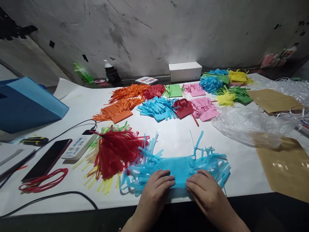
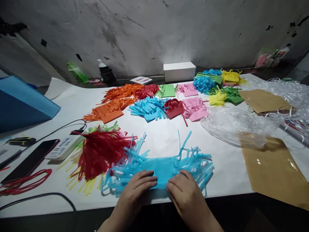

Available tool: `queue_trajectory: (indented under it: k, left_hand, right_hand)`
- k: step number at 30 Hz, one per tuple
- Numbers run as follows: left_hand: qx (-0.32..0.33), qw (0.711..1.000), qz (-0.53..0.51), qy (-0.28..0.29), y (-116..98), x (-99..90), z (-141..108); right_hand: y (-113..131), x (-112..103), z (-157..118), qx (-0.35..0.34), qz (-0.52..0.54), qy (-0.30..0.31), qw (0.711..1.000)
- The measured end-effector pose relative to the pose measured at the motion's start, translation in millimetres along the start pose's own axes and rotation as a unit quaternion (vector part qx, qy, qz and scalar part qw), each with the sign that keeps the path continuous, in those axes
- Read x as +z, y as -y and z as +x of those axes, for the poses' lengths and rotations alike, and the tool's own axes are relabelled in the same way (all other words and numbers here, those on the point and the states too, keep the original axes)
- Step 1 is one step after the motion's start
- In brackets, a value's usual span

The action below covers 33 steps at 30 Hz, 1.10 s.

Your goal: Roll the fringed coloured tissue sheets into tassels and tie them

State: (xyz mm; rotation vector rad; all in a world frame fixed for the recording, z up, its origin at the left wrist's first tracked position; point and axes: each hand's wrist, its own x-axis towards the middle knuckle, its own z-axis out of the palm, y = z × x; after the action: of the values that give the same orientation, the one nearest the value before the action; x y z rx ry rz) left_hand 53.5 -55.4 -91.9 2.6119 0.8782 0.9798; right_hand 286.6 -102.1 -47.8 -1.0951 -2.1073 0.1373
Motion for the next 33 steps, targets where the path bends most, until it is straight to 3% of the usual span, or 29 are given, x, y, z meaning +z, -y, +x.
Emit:
queue_trajectory:
  k: [2,6,9,21,29,33]
  left_hand:
    - [0.006,1.000,0.011,0.014,-4,-6.9,3]
    - [-0.011,0.993,0.027,0.114,-20,-28.9,13]
    - [-0.043,0.986,0.041,0.153,-30,-38.0,20]
    - [-0.128,0.979,-0.010,0.156,-35,-32.9,23]
    - [-0.124,0.979,-0.028,0.159,-37,-40.5,25]
    - [-0.130,0.979,0.018,0.158,-36,-39.1,19]
  right_hand:
    - [-7,4,-2,0.019,0.041,0.024,0.999]
    - [-9,2,-8,0.082,0.078,0.066,0.991]
    - [-4,1,-7,0.123,0.076,0.081,0.986]
    - [1,1,-2,0.147,0.057,0.091,0.983]
    - [0,18,-1,0.007,-0.050,0.007,0.999]
    - [-6,22,-3,-0.018,-0.045,0.019,0.999]
